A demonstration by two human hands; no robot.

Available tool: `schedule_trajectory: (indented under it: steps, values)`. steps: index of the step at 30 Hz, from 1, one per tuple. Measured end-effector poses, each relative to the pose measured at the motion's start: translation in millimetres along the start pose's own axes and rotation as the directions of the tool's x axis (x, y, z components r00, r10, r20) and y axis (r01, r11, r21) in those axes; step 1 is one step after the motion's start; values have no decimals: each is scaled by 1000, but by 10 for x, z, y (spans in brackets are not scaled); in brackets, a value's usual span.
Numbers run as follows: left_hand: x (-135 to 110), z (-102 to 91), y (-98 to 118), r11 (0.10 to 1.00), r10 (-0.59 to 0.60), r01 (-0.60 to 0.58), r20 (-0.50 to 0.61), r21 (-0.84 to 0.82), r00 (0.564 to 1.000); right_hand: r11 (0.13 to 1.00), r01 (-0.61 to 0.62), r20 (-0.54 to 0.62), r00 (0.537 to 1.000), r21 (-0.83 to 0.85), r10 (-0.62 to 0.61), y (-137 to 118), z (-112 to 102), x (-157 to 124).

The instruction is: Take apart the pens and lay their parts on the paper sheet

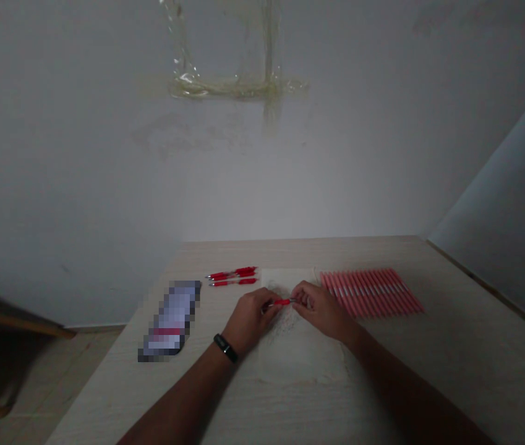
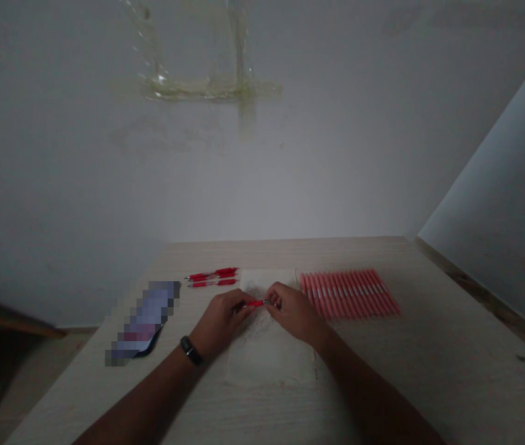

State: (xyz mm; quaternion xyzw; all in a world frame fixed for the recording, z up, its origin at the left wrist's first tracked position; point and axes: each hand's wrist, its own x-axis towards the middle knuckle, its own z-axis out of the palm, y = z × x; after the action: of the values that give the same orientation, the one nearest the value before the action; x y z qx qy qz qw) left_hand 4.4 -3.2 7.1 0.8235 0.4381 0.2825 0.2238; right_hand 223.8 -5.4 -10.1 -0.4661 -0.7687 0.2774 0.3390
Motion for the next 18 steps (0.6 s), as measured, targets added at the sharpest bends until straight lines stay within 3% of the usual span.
schedule_trajectory:
  steps: [18]
  values:
    - [3, -21, 7, 1000, -8, 7, 16, 19, 1000, 992, 22, -61, 998, 122, -14, 44, -14, 22]
